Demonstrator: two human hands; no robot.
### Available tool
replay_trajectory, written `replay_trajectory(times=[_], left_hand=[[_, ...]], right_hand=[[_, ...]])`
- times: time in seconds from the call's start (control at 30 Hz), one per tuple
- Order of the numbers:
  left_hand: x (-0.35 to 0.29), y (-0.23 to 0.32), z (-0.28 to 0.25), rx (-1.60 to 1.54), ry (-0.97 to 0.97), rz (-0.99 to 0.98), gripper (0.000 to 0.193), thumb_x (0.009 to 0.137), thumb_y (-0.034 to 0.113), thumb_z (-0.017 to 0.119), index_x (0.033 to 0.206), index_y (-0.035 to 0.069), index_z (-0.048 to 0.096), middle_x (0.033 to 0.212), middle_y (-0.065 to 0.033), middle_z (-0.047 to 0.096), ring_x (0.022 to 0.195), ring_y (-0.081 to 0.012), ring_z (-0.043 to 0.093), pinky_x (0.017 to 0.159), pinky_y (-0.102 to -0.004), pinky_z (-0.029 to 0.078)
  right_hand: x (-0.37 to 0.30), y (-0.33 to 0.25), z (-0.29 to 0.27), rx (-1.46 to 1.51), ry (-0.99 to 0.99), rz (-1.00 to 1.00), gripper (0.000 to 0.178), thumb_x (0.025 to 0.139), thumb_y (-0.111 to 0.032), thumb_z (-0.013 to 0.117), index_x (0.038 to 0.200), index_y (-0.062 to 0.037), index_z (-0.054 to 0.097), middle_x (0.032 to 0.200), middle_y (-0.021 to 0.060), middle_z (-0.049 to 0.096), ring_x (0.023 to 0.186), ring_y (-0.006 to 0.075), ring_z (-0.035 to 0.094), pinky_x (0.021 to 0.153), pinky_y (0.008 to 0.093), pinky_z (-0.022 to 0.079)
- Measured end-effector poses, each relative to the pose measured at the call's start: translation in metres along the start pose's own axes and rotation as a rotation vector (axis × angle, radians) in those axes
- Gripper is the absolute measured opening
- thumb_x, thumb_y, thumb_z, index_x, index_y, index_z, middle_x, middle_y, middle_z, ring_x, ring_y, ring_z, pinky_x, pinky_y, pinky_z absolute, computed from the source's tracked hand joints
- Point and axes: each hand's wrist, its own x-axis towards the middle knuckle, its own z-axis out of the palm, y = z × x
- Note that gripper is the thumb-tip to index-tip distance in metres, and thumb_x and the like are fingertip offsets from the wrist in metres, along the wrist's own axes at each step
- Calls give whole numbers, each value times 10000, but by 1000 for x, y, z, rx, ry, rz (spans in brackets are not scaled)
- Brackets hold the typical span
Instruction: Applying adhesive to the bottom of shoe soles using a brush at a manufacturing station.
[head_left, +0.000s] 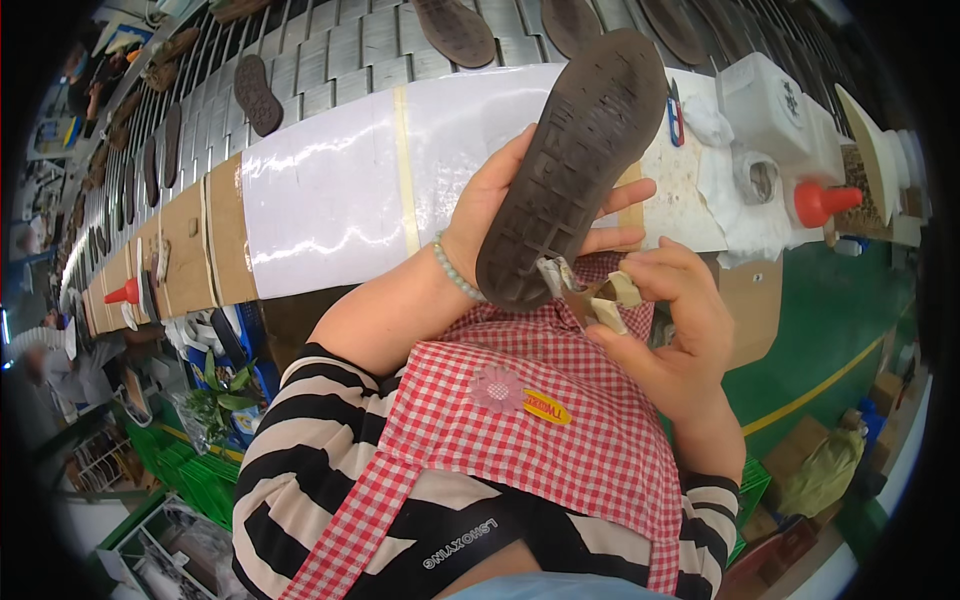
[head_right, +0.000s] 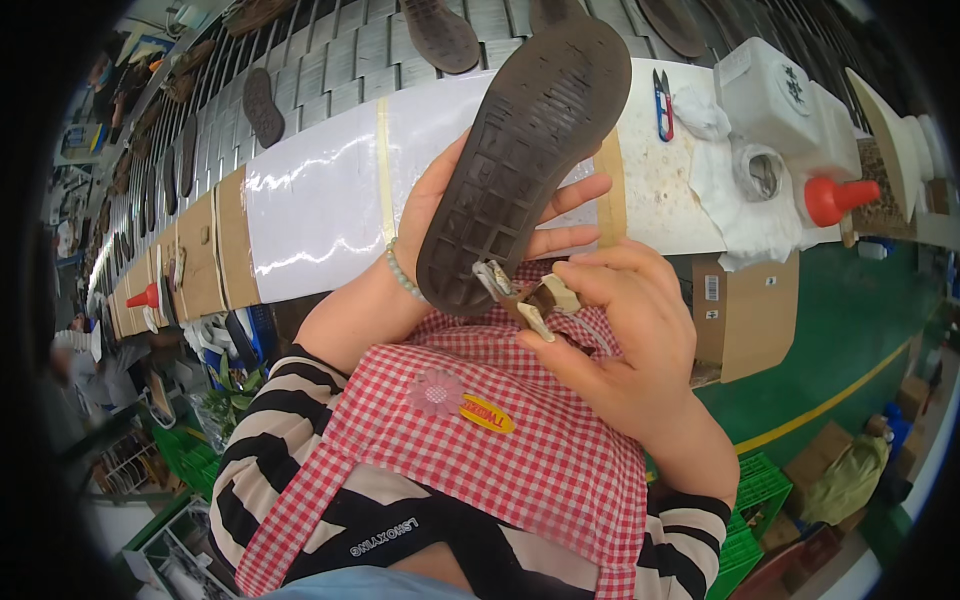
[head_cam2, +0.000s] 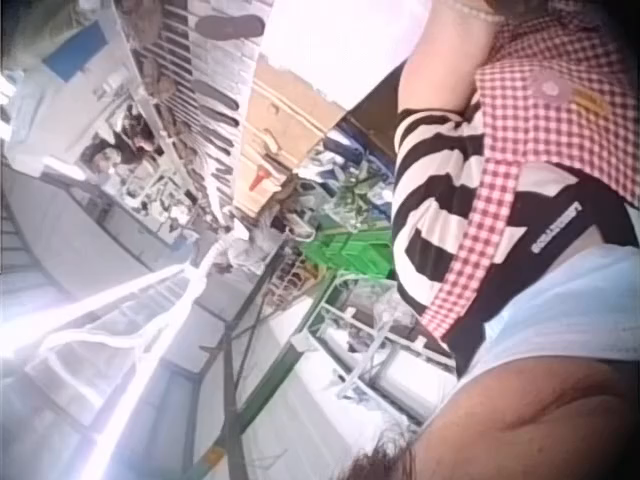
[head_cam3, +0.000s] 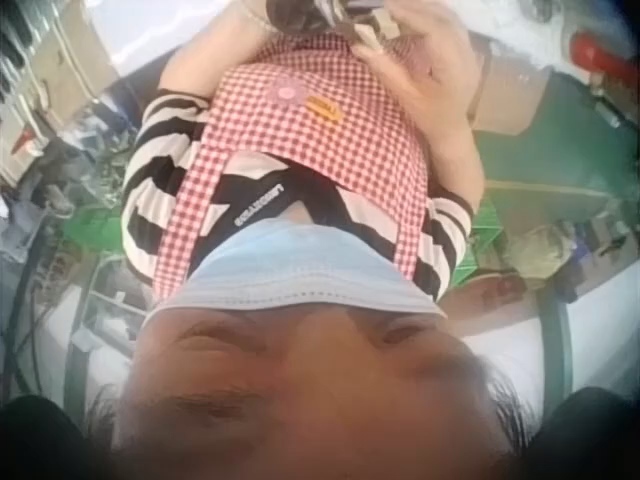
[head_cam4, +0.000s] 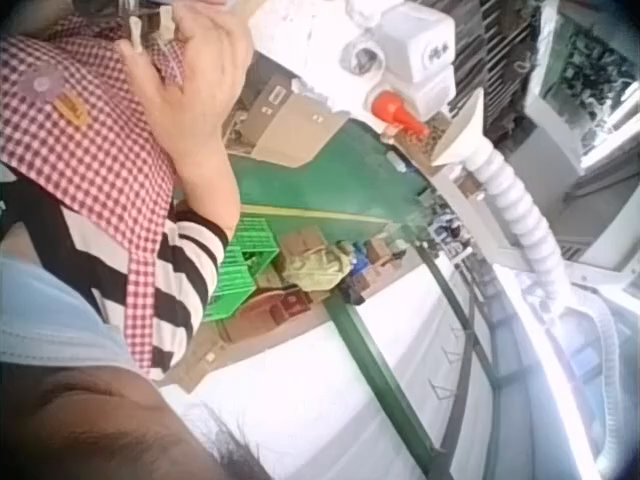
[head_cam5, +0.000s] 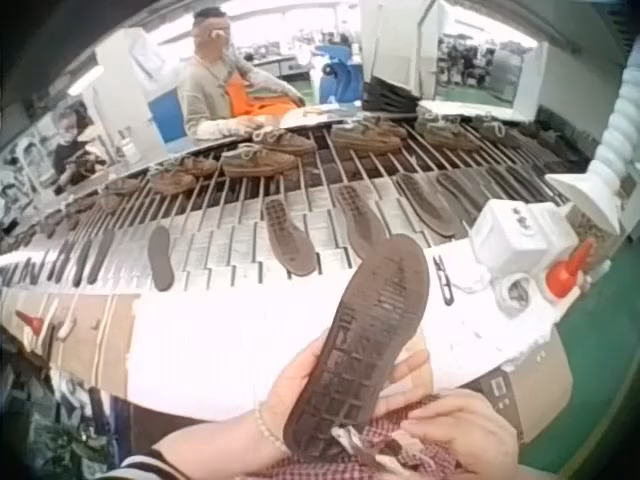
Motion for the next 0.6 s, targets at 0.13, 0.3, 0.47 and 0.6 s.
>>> replay_trajectory(times=[0.13, 0.3, 0.47, 0.6], left_hand=[[-1, 1, 4, 6, 16, -10, 588, 1082, 443, 314, 1486, 36, 444, 1479, -168, 489, 1419, -409, 400, 1113, -614, 417], [-3, -2, 8, 77, 37, -4, 583, 1087, 427, 296, 1487, 27, 435, 1491, -166, 476, 1412, -411, 411, 1122, -601, 417], [-3, -3, 8, 48, 16, -43, 581, 1092, 406, 277, 1521, 26, 374, 1492, -172, 470, 1417, -410, 407, 1105, -566, 454], [-4, -1, -4, 11, -129, -87, 579, 1094, 393, 271, 1542, 31, 330, 1491, -179, 468, 1420, -410, 406, 1064, -531, 505]], right_hand=[[5, 2, 5, 16, 39, -16, 497, 648, -107, 895, 1087, -21, 678, 1014, 118, 683, 991, 289, 638, 943, 456, 478], [7, 3, 2, -81, 143, -57, 475, 633, -119, 905, 1047, -29, 690, 975, 106, 680, 975, 307, 630, 857, 404, 503], [13, 6, -1, -107, 103, -91, 462, 638, -113, 896, 1044, -35, 689, 904, 85, 676, 939, 296, 621, 881, 402, 489], [14, 12, 0, -98, 275, -29, 444, 658, -92, 878, 1052, -46, 680, 871, 65, 662, 911, 290, 617, 877, 399, 481]])
